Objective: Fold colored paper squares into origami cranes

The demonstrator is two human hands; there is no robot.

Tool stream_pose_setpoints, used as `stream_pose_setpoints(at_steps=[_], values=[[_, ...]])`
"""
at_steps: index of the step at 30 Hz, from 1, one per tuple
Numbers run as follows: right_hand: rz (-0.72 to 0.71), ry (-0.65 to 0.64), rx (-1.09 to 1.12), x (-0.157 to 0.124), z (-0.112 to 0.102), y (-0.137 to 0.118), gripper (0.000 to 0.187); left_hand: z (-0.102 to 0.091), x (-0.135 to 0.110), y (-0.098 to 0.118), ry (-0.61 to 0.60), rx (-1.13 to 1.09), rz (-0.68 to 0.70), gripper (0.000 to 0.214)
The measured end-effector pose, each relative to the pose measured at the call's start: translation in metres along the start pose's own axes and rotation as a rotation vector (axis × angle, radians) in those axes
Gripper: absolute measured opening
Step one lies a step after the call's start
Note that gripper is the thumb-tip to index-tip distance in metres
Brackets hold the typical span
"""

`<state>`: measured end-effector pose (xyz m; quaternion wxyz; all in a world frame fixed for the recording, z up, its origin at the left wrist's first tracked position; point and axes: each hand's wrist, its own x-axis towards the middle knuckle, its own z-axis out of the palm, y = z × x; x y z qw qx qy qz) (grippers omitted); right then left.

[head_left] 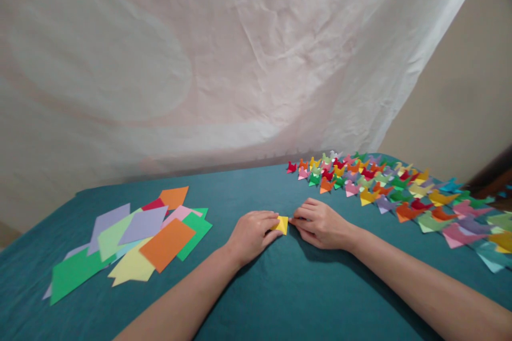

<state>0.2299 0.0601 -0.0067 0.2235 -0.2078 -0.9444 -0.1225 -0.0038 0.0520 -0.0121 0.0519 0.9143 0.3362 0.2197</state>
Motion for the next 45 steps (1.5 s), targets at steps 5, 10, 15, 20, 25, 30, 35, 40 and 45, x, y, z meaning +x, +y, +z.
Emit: stream_pose_setpoints(at_steps=[5,10,15,20,25,30,35,40,45], values=[[0.003,0.001,-0.004,0.0,0.0,0.0,0.017,-0.001,0.0,0.0,0.003,0.002,0.009,0.023],[0.003,0.003,-0.002,0.0,-0.001,0.0,0.017,0.0,0.0,0.0,0.007,0.0,0.01,0.023],[0.013,-0.029,0.008,0.0,-0.002,-0.001,0.019,0.0,0.0,0.0,-0.011,0.004,-0.001,0.025],[0.026,-0.074,0.025,0.001,-0.005,-0.003,0.02,-0.002,0.0,0.002,-0.029,-0.013,-0.023,0.028],[0.05,-0.079,0.042,0.002,-0.006,-0.006,0.02,-0.005,0.0,0.004,-0.045,-0.023,-0.051,0.033],[0.071,-0.066,0.065,0.002,-0.006,-0.007,0.019,-0.006,0.0,0.005,-0.051,-0.041,-0.077,0.037],[0.078,-0.102,0.081,0.004,-0.004,-0.009,0.021,-0.006,0.0,0.006,-0.061,-0.048,-0.103,0.04],[0.105,-0.157,0.064,0.006,-0.003,-0.012,0.023,-0.005,0.0,0.006,-0.058,-0.055,-0.118,0.04],[0.125,-0.17,0.071,0.006,-0.002,-0.014,0.024,-0.005,0.0,0.007,-0.044,-0.065,-0.111,0.042]])
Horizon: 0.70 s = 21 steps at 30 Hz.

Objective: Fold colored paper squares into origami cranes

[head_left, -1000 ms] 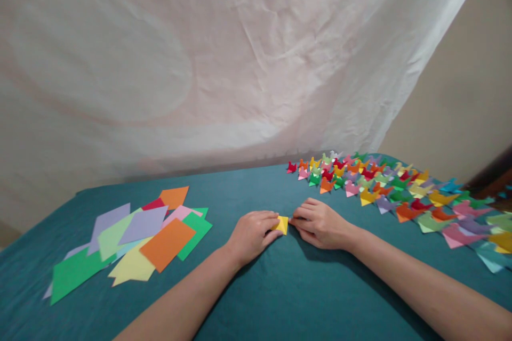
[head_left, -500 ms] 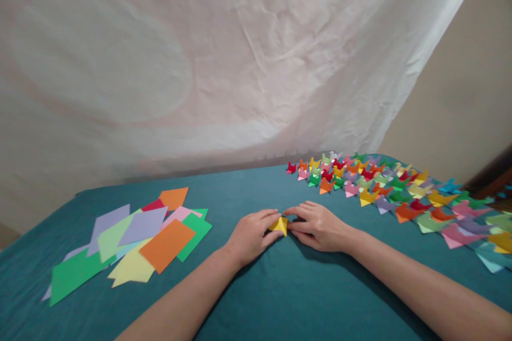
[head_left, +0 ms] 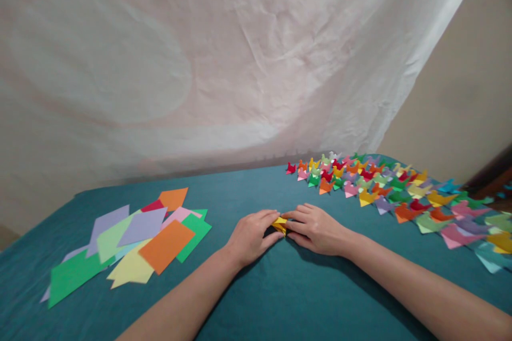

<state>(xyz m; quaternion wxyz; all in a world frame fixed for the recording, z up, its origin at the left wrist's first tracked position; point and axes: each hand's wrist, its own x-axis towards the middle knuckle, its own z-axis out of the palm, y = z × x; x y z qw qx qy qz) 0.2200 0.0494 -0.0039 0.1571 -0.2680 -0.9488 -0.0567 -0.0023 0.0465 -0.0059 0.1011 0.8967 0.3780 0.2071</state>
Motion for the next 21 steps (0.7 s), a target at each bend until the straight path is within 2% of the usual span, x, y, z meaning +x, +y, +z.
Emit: stream_pose_setpoints(at_steps=[16,21], values=[[0.054,0.014,-0.006,0.0023,0.0006,-0.0057,0.02,0.0018,0.0009,0.0017,0.035,-0.045,-0.025,0.035],[0.087,0.075,0.048,0.0016,0.0003,-0.0085,0.018,0.0038,0.0013,0.0016,0.049,-0.064,-0.061,0.035]])
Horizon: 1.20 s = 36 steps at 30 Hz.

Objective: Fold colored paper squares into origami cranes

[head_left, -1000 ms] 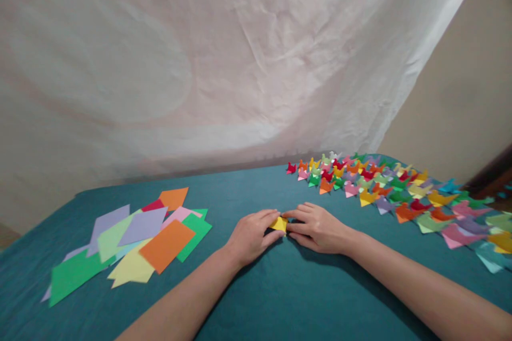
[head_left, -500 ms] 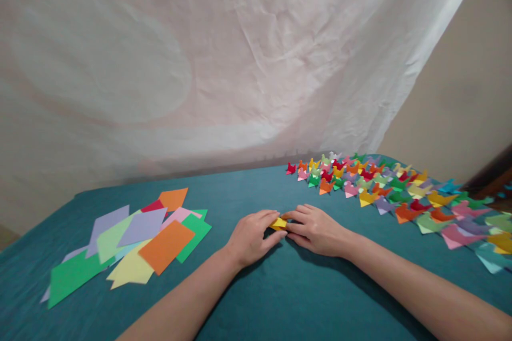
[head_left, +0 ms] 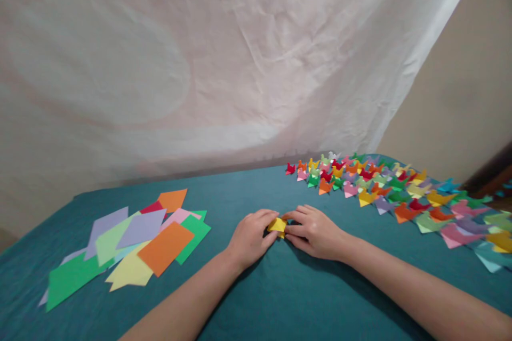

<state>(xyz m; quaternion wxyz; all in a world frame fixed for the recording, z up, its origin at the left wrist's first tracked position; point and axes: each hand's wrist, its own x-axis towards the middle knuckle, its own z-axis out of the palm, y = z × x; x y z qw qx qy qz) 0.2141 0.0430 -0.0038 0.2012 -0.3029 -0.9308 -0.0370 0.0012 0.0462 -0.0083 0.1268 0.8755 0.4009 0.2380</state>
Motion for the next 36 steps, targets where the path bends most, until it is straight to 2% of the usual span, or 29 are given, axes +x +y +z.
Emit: stream_pose_setpoints(at_steps=[7,10,15,22,28,36], values=[[0.164,0.104,0.262,0.0,0.009,0.004,0.016,0.0,0.002,0.006,-0.013,0.078,-0.015,0.036],[0.276,0.142,0.382,0.0,0.015,0.005,0.014,0.001,0.003,0.01,-0.011,0.133,-0.046,0.037],[0.436,0.155,0.508,0.001,0.017,0.004,0.014,0.003,0.006,0.013,0.006,0.146,-0.092,0.038],[0.495,0.197,0.721,0.006,0.021,0.005,0.018,0.008,0.009,0.006,0.078,0.018,-0.113,0.04],[0.556,0.207,0.866,0.011,0.027,0.007,0.014,0.011,0.011,0.002,0.11,-0.042,-0.106,0.031],[0.55,0.156,0.892,0.012,0.027,0.009,0.015,0.012,0.012,0.001,0.128,-0.066,-0.106,0.025]])
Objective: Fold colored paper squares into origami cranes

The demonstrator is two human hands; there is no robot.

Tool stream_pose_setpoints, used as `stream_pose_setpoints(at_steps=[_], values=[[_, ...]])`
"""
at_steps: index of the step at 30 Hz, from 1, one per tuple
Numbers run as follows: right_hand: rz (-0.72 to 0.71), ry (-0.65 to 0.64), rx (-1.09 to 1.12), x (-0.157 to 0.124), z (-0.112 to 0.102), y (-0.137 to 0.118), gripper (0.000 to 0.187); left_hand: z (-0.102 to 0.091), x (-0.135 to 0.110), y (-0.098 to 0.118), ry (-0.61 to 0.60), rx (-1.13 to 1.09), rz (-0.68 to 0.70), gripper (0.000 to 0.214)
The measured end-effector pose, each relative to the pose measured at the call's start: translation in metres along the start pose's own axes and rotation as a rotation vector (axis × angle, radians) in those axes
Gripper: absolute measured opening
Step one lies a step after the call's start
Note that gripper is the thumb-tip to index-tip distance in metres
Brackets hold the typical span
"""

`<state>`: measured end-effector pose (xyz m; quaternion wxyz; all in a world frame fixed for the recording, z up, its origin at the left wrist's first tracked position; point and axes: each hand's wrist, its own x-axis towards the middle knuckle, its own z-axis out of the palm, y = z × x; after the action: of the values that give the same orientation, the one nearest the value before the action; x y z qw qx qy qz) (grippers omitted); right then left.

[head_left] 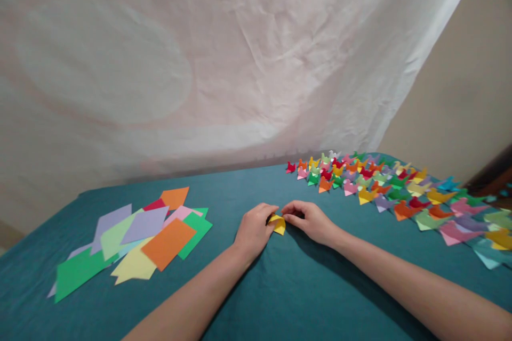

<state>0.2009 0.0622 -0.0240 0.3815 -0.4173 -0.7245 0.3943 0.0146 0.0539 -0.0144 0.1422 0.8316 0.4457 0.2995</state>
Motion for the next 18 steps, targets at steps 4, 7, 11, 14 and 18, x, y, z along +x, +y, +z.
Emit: stream_pose_setpoints(at_steps=[4,7,11,14,18], values=[[0.003,-0.025,-0.021,0.0008,0.0006,-0.0002,0.017,0.0002,-0.0005,-0.0004,0.001,-0.001,0.003,0.026],[0.001,-0.041,-0.052,0.0012,0.0018,-0.0005,0.017,0.0,-0.0009,-0.0001,0.003,0.002,0.004,0.027],[-0.018,-0.028,-0.138,0.0006,0.0043,-0.0015,0.016,-0.0002,-0.0011,-0.0004,0.001,-0.004,0.006,0.029],[-0.033,-0.001,-0.197,-0.0002,0.0063,-0.0023,0.015,-0.0005,-0.0014,-0.0007,-0.001,-0.016,0.014,0.031],[-0.038,0.015,-0.231,-0.0004,0.0074,-0.0024,0.014,-0.0009,-0.0039,-0.0004,0.015,-0.039,0.005,0.036]])
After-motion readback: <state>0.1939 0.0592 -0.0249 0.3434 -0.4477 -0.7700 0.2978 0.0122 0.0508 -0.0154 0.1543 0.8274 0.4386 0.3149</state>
